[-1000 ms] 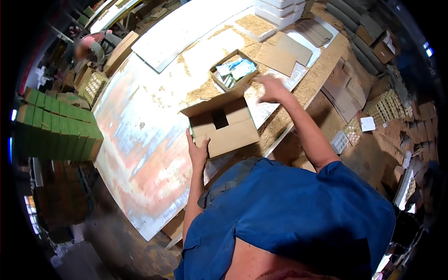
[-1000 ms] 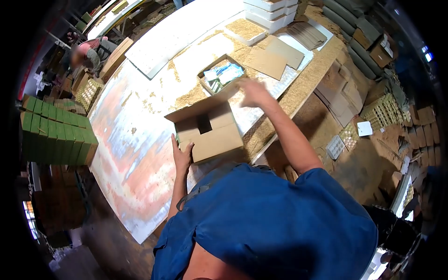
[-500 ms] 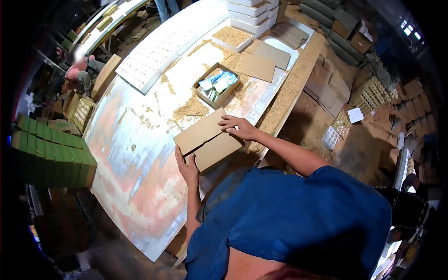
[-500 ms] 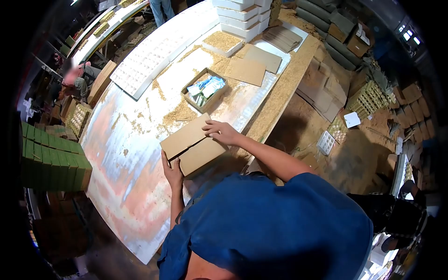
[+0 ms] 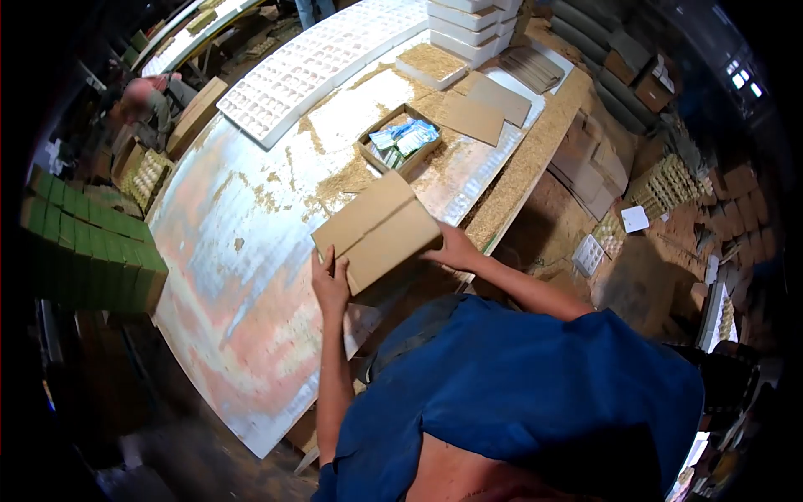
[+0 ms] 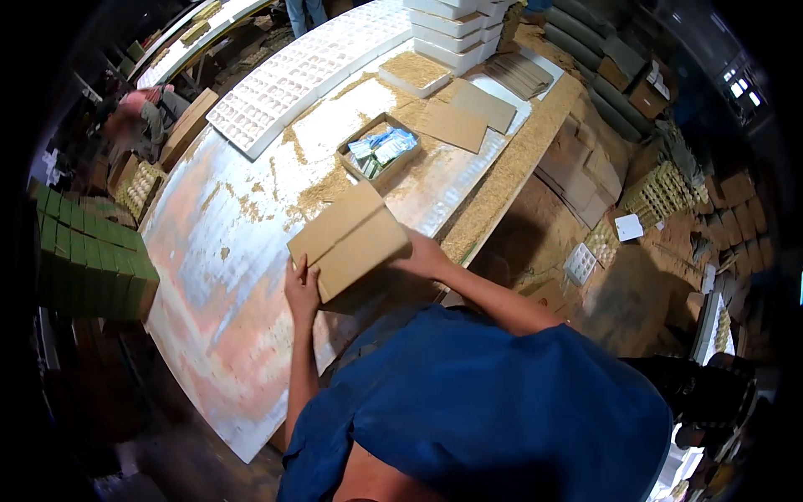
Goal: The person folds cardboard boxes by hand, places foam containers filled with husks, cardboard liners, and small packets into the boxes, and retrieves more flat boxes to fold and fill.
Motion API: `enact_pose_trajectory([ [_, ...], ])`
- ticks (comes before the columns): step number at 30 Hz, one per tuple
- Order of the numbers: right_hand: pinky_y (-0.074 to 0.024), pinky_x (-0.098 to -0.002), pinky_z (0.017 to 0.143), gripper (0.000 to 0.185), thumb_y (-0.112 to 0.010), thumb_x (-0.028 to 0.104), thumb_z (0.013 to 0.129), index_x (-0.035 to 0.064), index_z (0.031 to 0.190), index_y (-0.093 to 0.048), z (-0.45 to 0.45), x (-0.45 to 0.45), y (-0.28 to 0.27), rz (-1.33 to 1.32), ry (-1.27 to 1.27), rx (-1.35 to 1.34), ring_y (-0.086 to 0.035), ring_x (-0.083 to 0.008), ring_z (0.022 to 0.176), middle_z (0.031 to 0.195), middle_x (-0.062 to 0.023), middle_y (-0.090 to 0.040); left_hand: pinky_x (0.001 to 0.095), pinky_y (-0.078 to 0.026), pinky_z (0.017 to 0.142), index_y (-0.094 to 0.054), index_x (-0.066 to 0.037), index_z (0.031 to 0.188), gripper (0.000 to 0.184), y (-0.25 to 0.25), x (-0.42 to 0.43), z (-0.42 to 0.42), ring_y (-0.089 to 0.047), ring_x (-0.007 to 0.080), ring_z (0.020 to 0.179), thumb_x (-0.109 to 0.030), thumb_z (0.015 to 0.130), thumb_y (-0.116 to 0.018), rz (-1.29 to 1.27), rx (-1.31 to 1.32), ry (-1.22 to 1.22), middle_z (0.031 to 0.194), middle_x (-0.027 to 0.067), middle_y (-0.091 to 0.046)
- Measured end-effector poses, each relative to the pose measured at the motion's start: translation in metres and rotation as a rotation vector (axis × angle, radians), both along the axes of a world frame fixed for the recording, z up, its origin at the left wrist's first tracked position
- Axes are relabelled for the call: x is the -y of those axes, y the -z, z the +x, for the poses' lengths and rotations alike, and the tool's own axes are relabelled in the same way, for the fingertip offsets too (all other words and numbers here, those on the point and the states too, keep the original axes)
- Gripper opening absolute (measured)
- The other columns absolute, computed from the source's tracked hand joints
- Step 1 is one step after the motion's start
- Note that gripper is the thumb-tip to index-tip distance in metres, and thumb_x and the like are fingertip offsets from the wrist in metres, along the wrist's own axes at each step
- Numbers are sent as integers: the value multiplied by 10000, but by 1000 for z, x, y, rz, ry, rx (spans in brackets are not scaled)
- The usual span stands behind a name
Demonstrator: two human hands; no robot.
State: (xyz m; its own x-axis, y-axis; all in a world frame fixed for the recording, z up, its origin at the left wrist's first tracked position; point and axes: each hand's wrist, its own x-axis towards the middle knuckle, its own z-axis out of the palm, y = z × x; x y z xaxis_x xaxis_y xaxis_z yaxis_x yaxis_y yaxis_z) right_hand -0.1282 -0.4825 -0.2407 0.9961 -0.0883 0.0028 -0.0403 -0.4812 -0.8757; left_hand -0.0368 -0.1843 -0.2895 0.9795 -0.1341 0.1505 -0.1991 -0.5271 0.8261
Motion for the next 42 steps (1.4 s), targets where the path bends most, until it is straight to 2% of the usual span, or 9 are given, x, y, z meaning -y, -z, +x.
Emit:
enact_pose_trajectory([
  [3, -539, -456, 779, 659, -656, 667, 765, 82, 1061, -720, 22, -3, -60, -362, 134, -6, -681, -389, 859, 911, -193, -714, 326, -522, 868, -644, 20, 1235, 426, -81, -16, 9, -629, 262, 1096, -298, 957, -585, -155, -201, 96, 1267, 167, -634],
  [8, -536, -446, 773, 560, -567, 578, 878, 55, 990, -732, 51, 3, -101, -472, 193, -140, -680, -373, 872, 885, -214, -704, 299, -475, 491, -665, 20, 810, 663, -95, -26, 25, -556, 184, 434, -517, 1030, -345, -329, -546, 174, 540, 113, -589],
  [13, -455, -398, 1029, 939, -800, 297, 742, 84, 1522, -323, -9, 23, -74, 0, -143, -73, -556, -308, 1261, 1432, -173, -517, 292, -392, 474, -659, -23, 795, 712, -38, -32, -11, -522, 143, 495, -595, 1019, -298, -304, -615, -36, 606, 49, -586],
  [20, -324, -451, 1146, 818, -862, 321, 704, 108, 1414, -518, -31, 25, -49, -43, -365, 108, -292, -323, 1452, 1602, -134, -244, 321, -471, 586, -695, 39, 856, 616, 11, -16, -29, -609, 171, 634, -494, 1020, -432, -435, -614, -263, 725, 69, -665],
  [24, -484, -413, 1014, 474, -821, 294, 758, 61, 1152, -696, 18, 18, -57, 4, -208, 244, -535, -290, 1283, 1434, -131, -514, 308, -471, 558, -705, 58, 885, 301, 89, -25, -6, -634, 155, 650, -222, 943, -611, -270, -414, -149, 734, 77, -688],
  [28, -544, -424, 725, 516, -672, 550, 833, 39, 851, -744, 105, 21, -53, -289, -40, 136, -685, -360, 790, 824, -163, -711, 291, -519, 590, -641, 49, 1131, 372, 139, 3, 21, -661, 173, 744, -278, 968, -569, -1056, -601, -146, 945, 119, -699],
  [34, -530, -452, 673, 710, -547, 676, 861, 0, 681, -674, 177, 86, 12, -430, -60, -199, -666, -370, 713, 721, -212, -668, 413, -500, 919, -483, -32, 1347, 871, 32, 92, -3, -584, 255, 1076, -769, 887, -419, -489, -1098, -373, 1192, 121, -597],
  [36, -534, -461, 690, 624, -623, 614, 839, 14, 670, -661, 186, 91, 13, -403, -35, -180, -669, -374, 723, 717, -191, -668, 409, -508, 891, -483, -49, 1339, 779, 17, 103, -13, -588, 258, 1062, -703, 916, -467, -954, -1039, -211, 1199, 108, -590],
  [42, -547, -430, 784, 447, -663, 478, 854, 39, 794, -728, 210, 119, 19, -162, -119, -120, -689, -344, 815, 844, -163, -717, 392, -516, 870, -486, -69, 1306, 440, -7, 155, -28, -601, 244, 1017, -305, 940, -552, -781, -868, -505, 1151, 101, -596],
])
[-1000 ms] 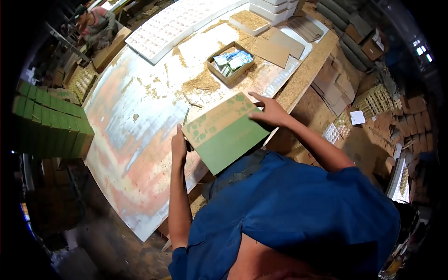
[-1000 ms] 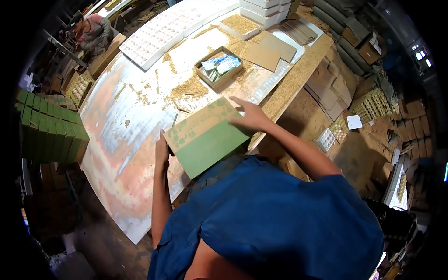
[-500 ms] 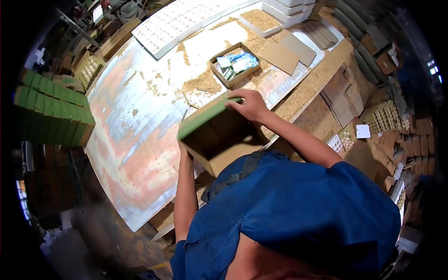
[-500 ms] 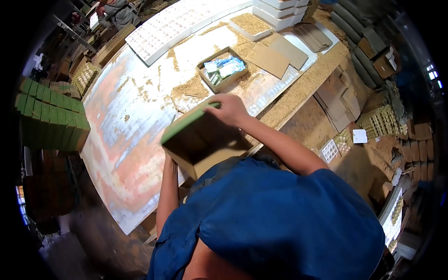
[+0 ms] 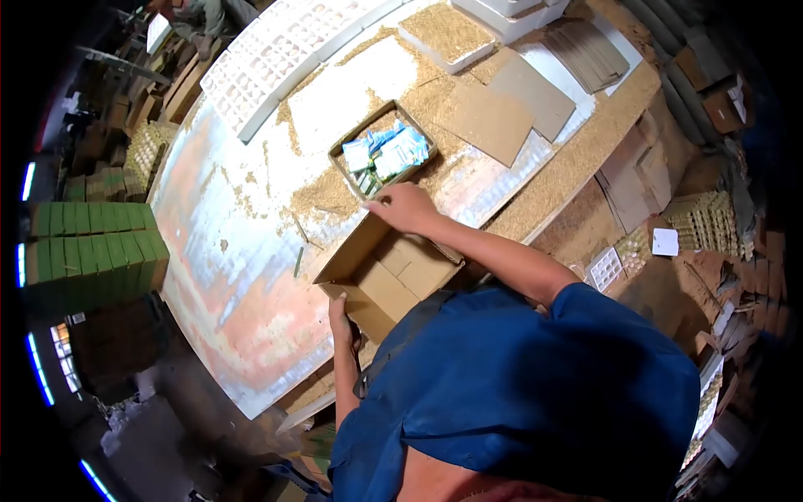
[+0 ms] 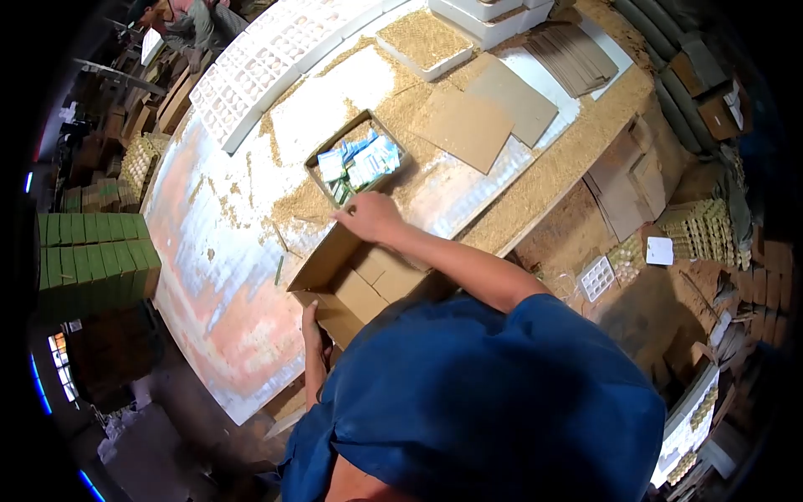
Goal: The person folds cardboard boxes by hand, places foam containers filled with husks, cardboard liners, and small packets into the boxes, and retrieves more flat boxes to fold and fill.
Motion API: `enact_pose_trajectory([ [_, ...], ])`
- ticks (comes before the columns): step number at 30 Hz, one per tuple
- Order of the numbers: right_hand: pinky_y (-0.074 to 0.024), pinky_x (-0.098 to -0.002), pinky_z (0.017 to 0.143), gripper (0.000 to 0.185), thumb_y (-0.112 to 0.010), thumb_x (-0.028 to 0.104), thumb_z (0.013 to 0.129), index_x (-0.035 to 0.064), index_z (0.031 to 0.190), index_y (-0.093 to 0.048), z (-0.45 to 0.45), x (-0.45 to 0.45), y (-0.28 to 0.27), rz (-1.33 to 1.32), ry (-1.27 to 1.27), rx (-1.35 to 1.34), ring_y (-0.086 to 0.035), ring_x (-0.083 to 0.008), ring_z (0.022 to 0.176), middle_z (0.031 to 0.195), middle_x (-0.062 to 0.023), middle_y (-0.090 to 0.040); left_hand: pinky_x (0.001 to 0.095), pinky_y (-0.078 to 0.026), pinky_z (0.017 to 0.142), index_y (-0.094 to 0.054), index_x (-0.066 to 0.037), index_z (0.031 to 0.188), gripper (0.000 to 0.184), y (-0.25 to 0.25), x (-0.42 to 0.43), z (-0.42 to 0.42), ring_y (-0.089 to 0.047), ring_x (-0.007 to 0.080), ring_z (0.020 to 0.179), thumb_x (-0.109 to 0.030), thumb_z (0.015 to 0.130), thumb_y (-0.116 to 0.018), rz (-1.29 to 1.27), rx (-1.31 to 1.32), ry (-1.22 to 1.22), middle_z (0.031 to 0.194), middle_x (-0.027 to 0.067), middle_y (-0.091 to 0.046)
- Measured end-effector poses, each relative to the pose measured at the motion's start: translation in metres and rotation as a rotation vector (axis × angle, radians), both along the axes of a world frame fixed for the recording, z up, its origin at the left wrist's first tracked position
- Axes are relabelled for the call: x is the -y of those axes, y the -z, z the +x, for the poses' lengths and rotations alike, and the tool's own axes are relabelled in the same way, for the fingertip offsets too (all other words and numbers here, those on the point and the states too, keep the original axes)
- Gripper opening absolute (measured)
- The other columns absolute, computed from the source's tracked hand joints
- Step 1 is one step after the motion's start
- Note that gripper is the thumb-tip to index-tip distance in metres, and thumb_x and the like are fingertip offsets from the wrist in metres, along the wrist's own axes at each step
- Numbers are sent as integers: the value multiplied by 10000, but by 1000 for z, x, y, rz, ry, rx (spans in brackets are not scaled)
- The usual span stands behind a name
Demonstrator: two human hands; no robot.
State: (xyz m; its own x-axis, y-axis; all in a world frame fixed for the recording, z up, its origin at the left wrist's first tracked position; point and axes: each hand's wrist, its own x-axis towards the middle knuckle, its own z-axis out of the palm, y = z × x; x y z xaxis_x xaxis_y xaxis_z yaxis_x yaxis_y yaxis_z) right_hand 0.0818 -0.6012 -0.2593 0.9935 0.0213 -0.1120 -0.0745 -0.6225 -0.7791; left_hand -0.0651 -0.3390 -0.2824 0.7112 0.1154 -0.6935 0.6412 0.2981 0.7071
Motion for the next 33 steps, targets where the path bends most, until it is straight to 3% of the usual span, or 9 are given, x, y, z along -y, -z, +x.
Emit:
enact_pose_trajectory([
  [3, -544, -360, 884, 256, -662, 339, 900, 103, 914, -761, 54, 78, 9, 290, 393, -69, -698, -210, 919, 962, -95, -745, 380, -509, 858, -504, -53, 1277, 392, 2, 12, 12, -600, 225, 1003, -232, 929, -528, 50, 94, -2, 1134, 101, -599],
  [6, -487, -368, 462, 400, -738, 410, 829, 41, 983, -718, 143, 201, 15, 396, 742, -216, -554, -167, 515, 741, -60, -634, 359, -502, 844, -516, -38, 1258, 359, -7, 26, 16, -602, 208, 976, -225, 951, -516, 127, 136, 11, 1103, 94, -607],
  [10, -579, -465, 681, 472, -774, 231, 807, 1, 1163, -566, 256, 293, 101, 819, 980, -300, -645, -276, 874, 1139, -139, -596, 322, -488, 828, -535, -15, 1228, 327, -5, 34, 18, -603, 187, 938, -220, 976, -501, 194, 139, 10, 1060, 84, -623],
  [12, -566, -515, 781, 417, -731, 132, 830, 5, 1187, -556, 284, 297, 110, 893, 991, -313, -639, -306, 977, 1141, -149, -604, 315, -483, 823, -547, -9, 1208, 317, -3, 34, 17, -598, 179, 932, -222, 977, -502, 226, 142, -1, 1050, 80, -624],
  [16, -569, -589, 717, 406, -672, 18, 816, -71, 1178, -512, 316, 290, 127, 975, 1188, -294, -678, -334, 868, 1077, -209, -614, 296, -469, 812, -576, -2, 1156, 293, 5, 30, 15, -582, 158, 917, -226, 980, -505, 246, 188, 0, 1033, 65, -620],
  [24, -601, -381, 579, 211, -619, 58, 786, -40, 951, -531, 333, 302, 137, 678, 986, -493, -634, -267, 827, 981, -172, -582, 286, -451, 828, -577, 6, 1136, 291, 10, 29, 11, -557, 143, 926, -232, 981, -514, 304, 209, 15, 1028, 55, -614],
  [28, -508, -345, 391, 148, -617, 60, 766, -23, 863, -541, 320, 291, 141, 564, 1007, -362, -607, -245, 562, 752, -146, -595, 288, -448, 826, -569, 12, 1138, 288, 8, 27, 13, -549, 140, 917, -219, 979, -505, 295, 234, 40, 1014, 53, -609],
  [29, -537, -374, 460, 374, -714, 113, 746, -49, 1051, -569, 324, 302, 163, 635, 1005, -330, -654, -233, 668, 931, -160, -636, 288, -448, 825, -566, 13, 1143, 290, 13, 25, 12, -548, 140, 914, -217, 978, -503, 277, 244, 26, 1012, 52, -607],
  [33, -478, -293, 539, 216, -709, 139, 695, 81, 780, -519, 288, 306, 114, 843, 826, -481, -518, -168, 638, 750, -37, -518, 301, -479, 831, -576, -12, 1173, 305, 15, 25, 10, -599, 158, 934, -236, 983, -491, 284, 246, 36, 1051, 64, -633],
])
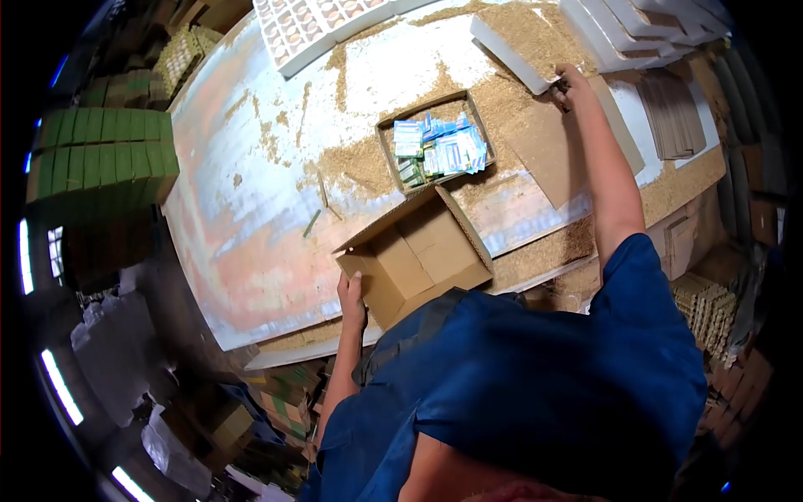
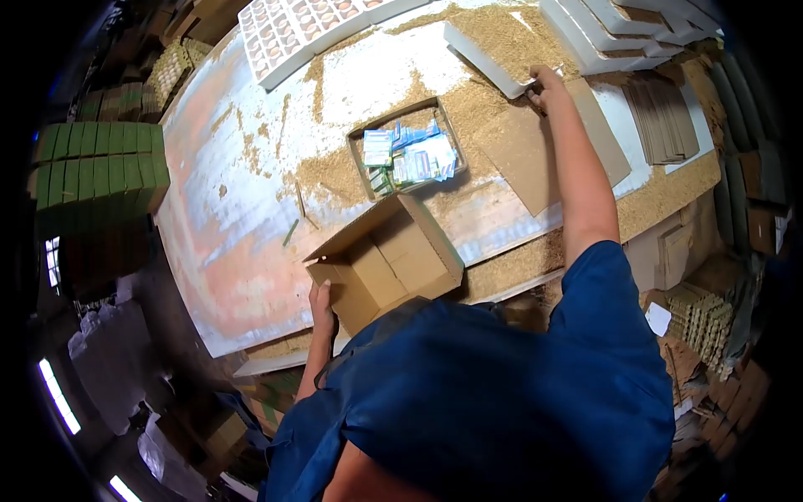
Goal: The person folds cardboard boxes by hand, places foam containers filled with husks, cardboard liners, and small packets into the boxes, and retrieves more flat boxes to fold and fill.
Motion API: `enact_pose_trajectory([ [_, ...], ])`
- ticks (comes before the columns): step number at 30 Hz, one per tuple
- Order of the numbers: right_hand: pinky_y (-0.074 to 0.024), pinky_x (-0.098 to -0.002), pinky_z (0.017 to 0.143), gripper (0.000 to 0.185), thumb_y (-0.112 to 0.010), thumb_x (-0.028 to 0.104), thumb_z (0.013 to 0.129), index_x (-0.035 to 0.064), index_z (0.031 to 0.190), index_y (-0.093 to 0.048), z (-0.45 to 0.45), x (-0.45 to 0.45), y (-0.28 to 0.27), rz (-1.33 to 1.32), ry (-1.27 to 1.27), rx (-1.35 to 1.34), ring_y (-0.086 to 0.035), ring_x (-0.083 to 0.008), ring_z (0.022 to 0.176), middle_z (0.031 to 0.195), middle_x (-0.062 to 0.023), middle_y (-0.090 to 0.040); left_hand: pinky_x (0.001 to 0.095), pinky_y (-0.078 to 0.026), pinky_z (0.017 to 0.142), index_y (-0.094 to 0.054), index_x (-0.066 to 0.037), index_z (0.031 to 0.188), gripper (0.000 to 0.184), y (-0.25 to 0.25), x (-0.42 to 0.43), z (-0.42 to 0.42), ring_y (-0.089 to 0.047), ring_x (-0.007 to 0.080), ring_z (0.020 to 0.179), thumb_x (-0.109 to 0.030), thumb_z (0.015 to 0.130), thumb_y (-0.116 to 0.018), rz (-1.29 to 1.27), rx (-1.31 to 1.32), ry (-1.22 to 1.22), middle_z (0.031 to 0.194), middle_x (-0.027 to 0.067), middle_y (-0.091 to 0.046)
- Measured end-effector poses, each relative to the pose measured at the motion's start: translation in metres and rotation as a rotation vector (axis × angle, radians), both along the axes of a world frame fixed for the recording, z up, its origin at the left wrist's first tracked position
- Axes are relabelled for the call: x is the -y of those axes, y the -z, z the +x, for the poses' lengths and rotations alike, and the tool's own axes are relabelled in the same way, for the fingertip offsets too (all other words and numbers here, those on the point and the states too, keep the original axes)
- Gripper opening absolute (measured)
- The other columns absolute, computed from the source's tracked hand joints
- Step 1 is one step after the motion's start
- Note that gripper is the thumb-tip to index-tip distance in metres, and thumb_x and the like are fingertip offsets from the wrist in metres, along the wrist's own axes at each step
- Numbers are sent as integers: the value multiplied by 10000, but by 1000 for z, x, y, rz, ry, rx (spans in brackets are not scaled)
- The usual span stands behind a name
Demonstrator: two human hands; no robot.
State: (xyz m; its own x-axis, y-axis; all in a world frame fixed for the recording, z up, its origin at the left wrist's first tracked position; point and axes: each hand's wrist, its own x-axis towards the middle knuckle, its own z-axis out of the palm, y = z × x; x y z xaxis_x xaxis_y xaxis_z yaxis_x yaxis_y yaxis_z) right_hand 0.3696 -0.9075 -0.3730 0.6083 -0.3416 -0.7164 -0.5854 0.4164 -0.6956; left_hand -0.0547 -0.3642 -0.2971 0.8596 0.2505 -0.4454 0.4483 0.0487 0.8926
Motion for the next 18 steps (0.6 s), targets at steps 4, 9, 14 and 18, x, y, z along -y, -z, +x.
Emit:
enact_pose_trajectory([
  [4, -496, -316, 578, 211, -713, 162, 688, 93, 707, -514, -4, 8, -26, 201, -92, -177, -537, -186, 693, 777, -61, -533, 290, -461, 811, -568, 6, 1144, 291, -3, 1, 3, -565, 136, 906, -224, 978, -504, -32, -18, -21, 1018, 48, -617],
  [9, -538, -401, 724, 309, -707, 188, 699, 15, 896, -543, -6, 11, -13, 220, -188, -162, -566, -267, 825, 962, -151, -541, 286, -457, 816, -568, 5, 1156, 297, 2, -2, 3, -559, 132, 910, -224, 979, -503, -29, 6, -13, 1018, 47, -617],
  [14, -552, -522, 904, 480, -672, 199, 801, -97, 1118, -467, -22, 1, -20, 287, -202, 65, -615, -360, 938, 1061, -210, -560, 295, -483, 798, -588, -4, 1144, 311, 4, 2, 3, -602, 146, 887, -245, 975, -487, 26, 52, -15, 1010, 58, -646],
  [18, -580, -467, 850, 444, -691, 208, 792, -36, 1117, -511, -71, -10, -60, 213, -125, 201, -622, -320, 903, 1024, -160, -568, 285, -456, 807, -578, 0, 1181, 319, 11, -2, 3, -565, 131, 908, -233, 970, -527, -26, 57, -3, 1020, 46, -625],
])
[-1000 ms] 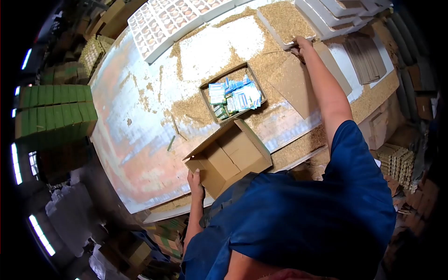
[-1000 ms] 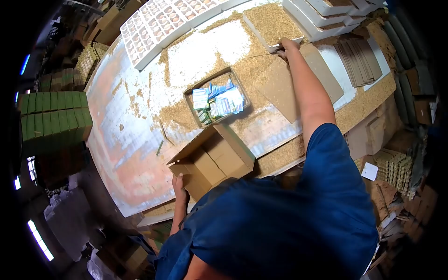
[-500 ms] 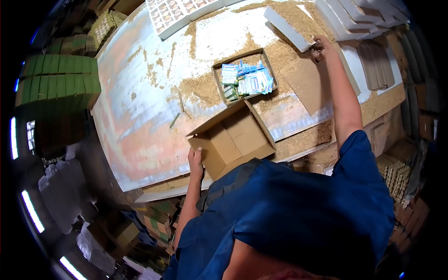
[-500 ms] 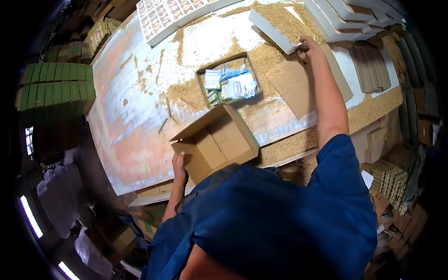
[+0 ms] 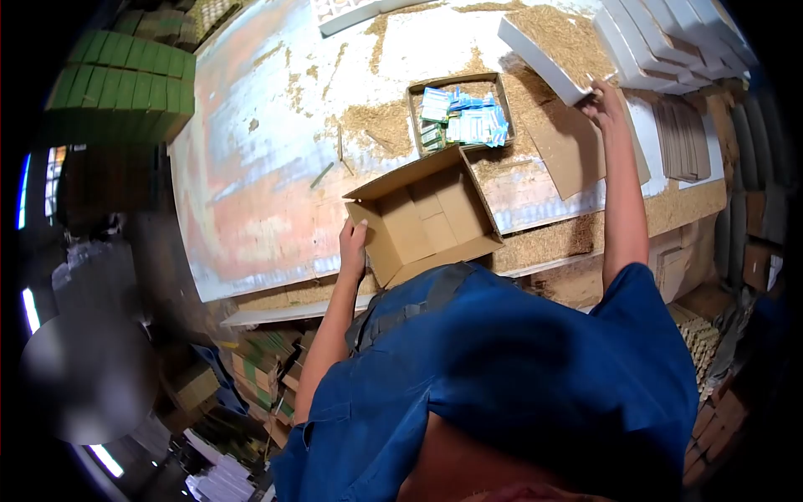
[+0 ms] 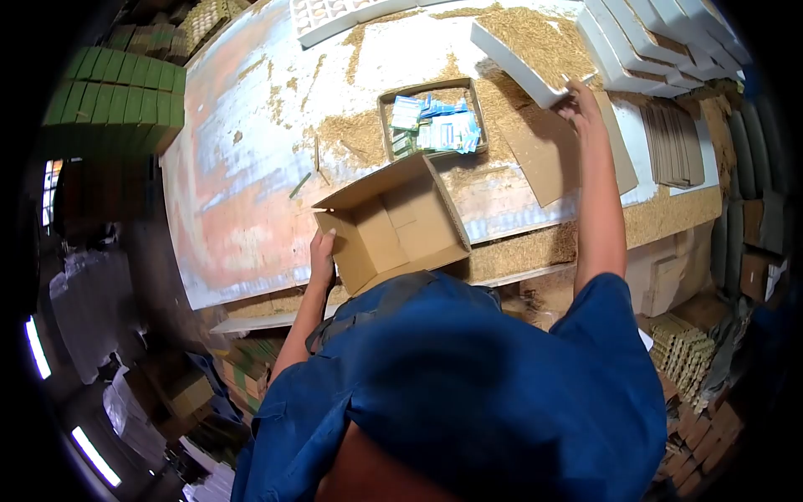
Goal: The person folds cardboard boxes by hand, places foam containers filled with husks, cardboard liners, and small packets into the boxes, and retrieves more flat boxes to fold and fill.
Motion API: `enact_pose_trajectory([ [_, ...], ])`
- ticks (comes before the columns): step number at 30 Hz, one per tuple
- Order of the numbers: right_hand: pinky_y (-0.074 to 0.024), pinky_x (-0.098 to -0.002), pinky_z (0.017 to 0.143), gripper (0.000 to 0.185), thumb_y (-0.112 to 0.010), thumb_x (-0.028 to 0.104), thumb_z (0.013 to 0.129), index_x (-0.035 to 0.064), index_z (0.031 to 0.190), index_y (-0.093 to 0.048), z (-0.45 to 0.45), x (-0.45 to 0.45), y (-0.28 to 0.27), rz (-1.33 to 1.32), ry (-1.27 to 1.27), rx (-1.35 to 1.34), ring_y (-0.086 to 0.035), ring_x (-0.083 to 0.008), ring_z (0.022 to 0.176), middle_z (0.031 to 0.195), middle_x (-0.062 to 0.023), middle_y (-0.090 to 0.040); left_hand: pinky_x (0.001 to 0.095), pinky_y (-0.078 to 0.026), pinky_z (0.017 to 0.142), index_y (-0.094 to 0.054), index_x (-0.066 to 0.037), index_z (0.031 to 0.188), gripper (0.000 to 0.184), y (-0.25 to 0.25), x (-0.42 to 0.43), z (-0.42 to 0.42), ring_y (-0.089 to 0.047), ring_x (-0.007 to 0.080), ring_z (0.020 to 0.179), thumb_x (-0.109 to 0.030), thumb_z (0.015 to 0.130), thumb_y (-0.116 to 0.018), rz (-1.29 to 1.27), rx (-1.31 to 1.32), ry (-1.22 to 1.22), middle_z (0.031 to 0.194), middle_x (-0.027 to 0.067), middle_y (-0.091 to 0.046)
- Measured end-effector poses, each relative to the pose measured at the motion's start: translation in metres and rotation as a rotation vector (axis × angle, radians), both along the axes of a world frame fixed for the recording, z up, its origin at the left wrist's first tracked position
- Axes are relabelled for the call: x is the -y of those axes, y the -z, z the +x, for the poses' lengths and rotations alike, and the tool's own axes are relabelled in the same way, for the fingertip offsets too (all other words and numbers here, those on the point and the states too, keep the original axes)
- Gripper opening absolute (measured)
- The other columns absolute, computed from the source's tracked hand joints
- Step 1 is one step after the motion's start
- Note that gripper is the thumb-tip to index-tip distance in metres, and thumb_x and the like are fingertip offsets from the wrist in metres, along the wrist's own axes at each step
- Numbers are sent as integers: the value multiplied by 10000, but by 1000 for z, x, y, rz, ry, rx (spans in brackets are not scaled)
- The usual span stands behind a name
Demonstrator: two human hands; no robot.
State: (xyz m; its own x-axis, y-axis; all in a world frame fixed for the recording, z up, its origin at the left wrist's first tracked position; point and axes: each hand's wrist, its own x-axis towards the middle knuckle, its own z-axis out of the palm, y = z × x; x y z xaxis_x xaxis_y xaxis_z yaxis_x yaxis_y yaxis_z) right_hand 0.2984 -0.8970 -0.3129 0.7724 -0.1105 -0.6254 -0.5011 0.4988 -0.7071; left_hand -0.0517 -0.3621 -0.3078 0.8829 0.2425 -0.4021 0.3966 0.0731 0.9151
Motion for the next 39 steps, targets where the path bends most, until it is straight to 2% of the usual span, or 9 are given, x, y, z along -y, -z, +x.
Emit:
enact_pose_trajectory([
  [3, -571, -436, 855, 414, -622, 163, 864, 26, 1240, -515, -49, -5, -41, -7, -137, 180, -649, -277, 1013, 1146, -158, -632, 289, -463, 802, -588, -3, 1190, 326, -3, 2, 4, -573, 132, 902, -235, 967, -535, -13, 16, 2, 1021, 50, -633],
  [7, -557, -417, 845, 189, -536, 135, 908, 11, 1038, -595, -132, -51, -116, -49, -227, 193, -655, -203, 850, 979, -104, -673, 293, -471, 827, -584, 4, 1236, 343, -3, 0, 21, -585, 137, 919, -204, 969, -532, -25, 18, 87, 1052, 59, -654],
  [13, -531, -313, 823, 174, -683, 153, 686, 60, 828, -642, -239, -97, -130, -199, -504, 59, -611, -179, 834, 895, -71, -649, 283, -434, 953, -500, 49, 1367, 464, -1, 10, 42, -568, 160, 1067, -194, 973, -527, 18, 118, 99, 1226, 115, -636],
  [17, -353, -211, 558, 126, -629, 128, 711, 40, 801, -616, -275, -122, -120, -264, -634, 89, -430, -48, 610, 709, 38, -519, 266, -452, 885, -577, 14, 1288, 380, 6, 9, 40, -582, 121, 975, -204, 984, -512, 18, 143, 85, 1132, 61, -653],
  [26, -280, -201, 492, 114, -608, 88, 764, 75, 661, -560, -274, -188, -141, -344, -673, 47, -353, -35, 511, 592, 67, -427, 292, -411, 1009, -430, 39, 1434, 481, 31, -3, 45, -543, 189, 1173, -232, 1037, -432, -21, 143, 182, 1332, 155, -579],
  [31, -373, -230, 523, 48, -578, 60, 766, 16, 761, -599, -285, -211, -126, -553, -736, 128, -485, -82, 564, 665, -19, -564, 292, -444, 960, -501, 38, 1358, 454, 12, -6, 41, -579, 184, 1080, -275, 1050, -386, -103, 40, 208, 1242, 135, -615],
  [35, -485, -318, 515, 315, -535, 86, 791, -108, 1037, -571, -292, -224, -122, -574, -775, 33, -571, -166, 581, 713, -104, -599, 302, -503, 874, -500, 20, 1347, 531, -10, 5, 31, -632, 189, 984, -400, 1052, -366, -165, -72, 73, 1193, 150, -633],
  [37, -548, -391, 662, 352, -531, 134, 849, -123, 1089, -553, -289, -227, -106, -727, -883, 43, -672, -300, 736, 869, -236, -659, 324, -482, 946, -466, 44, 1379, 700, -10, -2, 31, -621, 216, 1080, -546, 1039, -302, -343, -200, 19, 1290, 162, -592],
  [39, -500, -338, 611, 363, -511, 139, 899, -13, 1226, -550, -294, -230, -67, -894, -793, 275, -586, -189, 663, 860, -141, -643, 334, -418, 1023, -427, 37, 1422, 677, 1, -5, 34, -554, 231, 1193, -516, 1036, -361, -302, -44, 63, 1361, 162, -544],
])
